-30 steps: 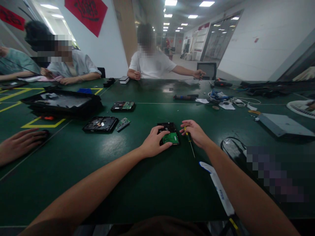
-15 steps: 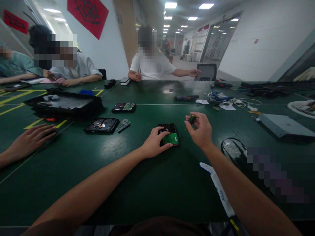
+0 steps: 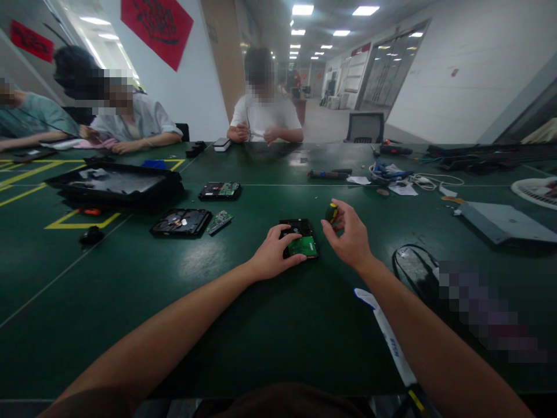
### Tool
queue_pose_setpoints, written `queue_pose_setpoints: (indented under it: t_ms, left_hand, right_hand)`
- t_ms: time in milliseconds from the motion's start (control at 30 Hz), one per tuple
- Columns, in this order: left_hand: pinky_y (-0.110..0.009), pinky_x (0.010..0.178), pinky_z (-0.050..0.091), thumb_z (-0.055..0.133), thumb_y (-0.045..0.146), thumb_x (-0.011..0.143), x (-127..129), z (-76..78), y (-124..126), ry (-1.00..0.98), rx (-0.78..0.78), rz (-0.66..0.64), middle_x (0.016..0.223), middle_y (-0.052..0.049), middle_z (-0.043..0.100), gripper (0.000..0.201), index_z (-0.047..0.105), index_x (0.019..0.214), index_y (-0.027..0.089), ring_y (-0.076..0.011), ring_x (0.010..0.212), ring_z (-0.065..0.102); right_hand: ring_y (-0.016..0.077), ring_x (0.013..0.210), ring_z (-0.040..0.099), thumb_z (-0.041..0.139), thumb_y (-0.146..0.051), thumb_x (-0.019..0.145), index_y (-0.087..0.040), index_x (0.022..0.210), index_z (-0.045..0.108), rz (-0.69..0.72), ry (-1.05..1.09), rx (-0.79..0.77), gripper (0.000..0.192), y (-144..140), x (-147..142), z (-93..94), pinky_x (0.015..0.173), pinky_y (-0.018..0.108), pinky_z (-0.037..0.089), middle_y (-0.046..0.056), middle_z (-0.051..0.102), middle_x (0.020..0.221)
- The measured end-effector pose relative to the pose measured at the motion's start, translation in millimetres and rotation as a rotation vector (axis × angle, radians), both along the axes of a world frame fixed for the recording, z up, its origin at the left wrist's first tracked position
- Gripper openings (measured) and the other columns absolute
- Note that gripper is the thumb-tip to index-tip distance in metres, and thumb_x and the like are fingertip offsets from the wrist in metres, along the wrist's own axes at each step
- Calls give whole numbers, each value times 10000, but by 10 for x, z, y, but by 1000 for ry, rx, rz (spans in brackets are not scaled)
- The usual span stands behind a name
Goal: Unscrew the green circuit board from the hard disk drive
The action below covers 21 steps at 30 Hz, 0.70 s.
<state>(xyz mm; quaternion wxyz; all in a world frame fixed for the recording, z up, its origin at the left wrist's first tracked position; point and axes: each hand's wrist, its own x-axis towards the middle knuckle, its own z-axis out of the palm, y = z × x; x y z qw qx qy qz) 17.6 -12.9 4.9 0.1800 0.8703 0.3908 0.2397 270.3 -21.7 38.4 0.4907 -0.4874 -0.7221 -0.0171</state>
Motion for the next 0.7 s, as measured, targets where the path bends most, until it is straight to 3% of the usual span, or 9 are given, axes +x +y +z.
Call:
queue_pose_setpoints:
  t_ms: [133,367,700]
  left_hand:
    - [-591,1199,359,688,629,883,-15,-7,34,-6,-10,-18,1552,-145,379,680,571,1449,271,-384,1488,314]
    - [-586,1196,367,699,628,873,-14,16,36,-5,-21,-13,1540,-142,388,675,585,1433,270,-382,1475,332]
    - [-597,1189,378,690,587,891,9,66,-19,-2,0,-4,1537,-144,404,644,580,1437,263,-384,1461,353]
  right_hand:
    - [265,914,690,644,-366,925,-244,1476,464,-12,26,-39,592,6,17,-17,724,437,640,147,650,1290]
    - [263,935,715,622,-318,927,-260,1540,369,87,65,-146,666,-24,14,-16,797,451,636,126,693,1209]
    - [238,855,705,658,-323,901,-272,1507,414,68,24,-86,656,-39,-13,26,704,411,643,109,679,1159]
